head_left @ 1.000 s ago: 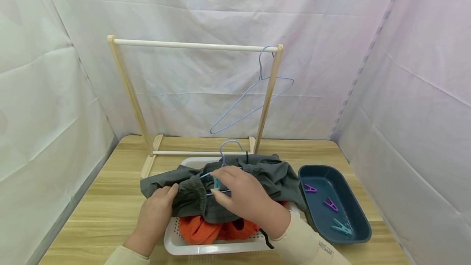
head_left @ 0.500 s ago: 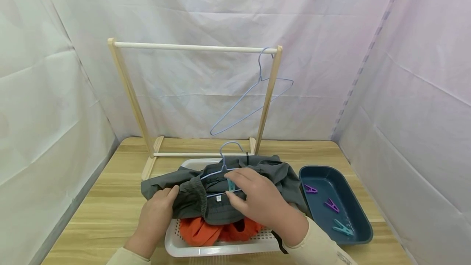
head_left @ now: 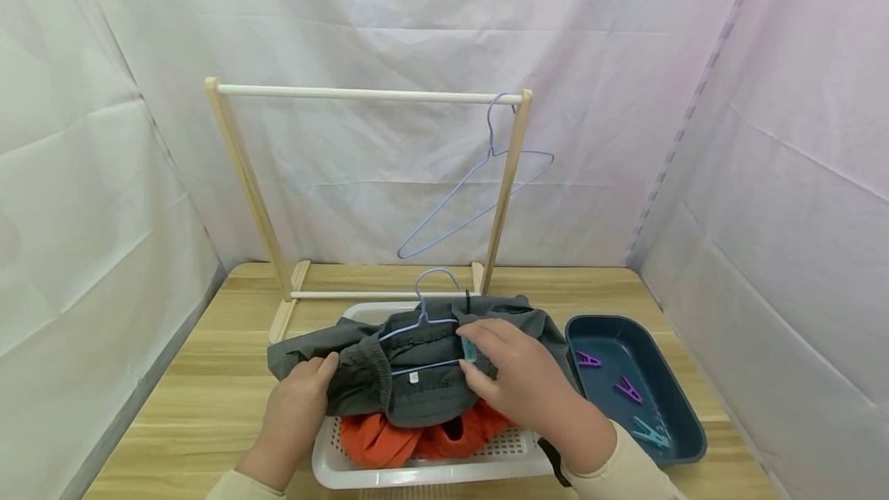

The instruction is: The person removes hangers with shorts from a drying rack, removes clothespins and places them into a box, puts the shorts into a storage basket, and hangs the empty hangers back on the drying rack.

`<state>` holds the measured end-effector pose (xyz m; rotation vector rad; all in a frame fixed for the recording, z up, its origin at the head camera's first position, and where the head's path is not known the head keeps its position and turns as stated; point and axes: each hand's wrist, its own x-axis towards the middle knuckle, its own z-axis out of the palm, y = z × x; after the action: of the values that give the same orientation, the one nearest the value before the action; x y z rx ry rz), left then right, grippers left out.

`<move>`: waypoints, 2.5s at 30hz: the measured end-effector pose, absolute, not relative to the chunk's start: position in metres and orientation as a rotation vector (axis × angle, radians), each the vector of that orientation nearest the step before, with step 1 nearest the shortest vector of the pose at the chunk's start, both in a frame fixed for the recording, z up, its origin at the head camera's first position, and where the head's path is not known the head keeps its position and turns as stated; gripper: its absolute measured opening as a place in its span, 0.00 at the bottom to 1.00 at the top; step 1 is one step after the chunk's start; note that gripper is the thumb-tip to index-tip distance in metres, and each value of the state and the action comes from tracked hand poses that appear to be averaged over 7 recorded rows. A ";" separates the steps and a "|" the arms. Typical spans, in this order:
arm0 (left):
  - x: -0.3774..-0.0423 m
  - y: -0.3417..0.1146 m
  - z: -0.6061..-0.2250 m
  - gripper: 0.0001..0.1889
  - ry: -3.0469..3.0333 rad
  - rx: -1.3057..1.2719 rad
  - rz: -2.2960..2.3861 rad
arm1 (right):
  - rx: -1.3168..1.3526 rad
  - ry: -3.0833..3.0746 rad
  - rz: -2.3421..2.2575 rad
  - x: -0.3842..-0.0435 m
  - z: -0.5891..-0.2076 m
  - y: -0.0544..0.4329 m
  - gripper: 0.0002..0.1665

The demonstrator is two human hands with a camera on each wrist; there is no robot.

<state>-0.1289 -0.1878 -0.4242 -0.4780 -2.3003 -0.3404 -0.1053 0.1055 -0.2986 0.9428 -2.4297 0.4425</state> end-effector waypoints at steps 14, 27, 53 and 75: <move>-0.131 -0.187 -0.425 0.21 -2.286 -0.485 -0.340 | 0.758 -2.535 0.356 -0.095 -0.304 0.137 0.23; -0.129 -0.188 -0.425 0.20 -2.284 -0.471 -0.364 | 0.499 -2.657 0.369 -0.087 -0.307 0.176 0.23; -0.127 -0.189 -0.424 0.23 -2.358 -0.464 -0.348 | 0.109 -3.084 0.353 -0.134 -0.335 0.270 0.25; -0.128 -0.188 -0.425 0.22 -2.342 -0.464 -0.363 | 0.115 -3.231 0.323 -0.166 -0.383 0.287 0.17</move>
<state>-0.1282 -0.1885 -0.4251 -0.4645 -2.3422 -0.3633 -0.1656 0.2875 -0.3833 0.1149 -3.2308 0.3227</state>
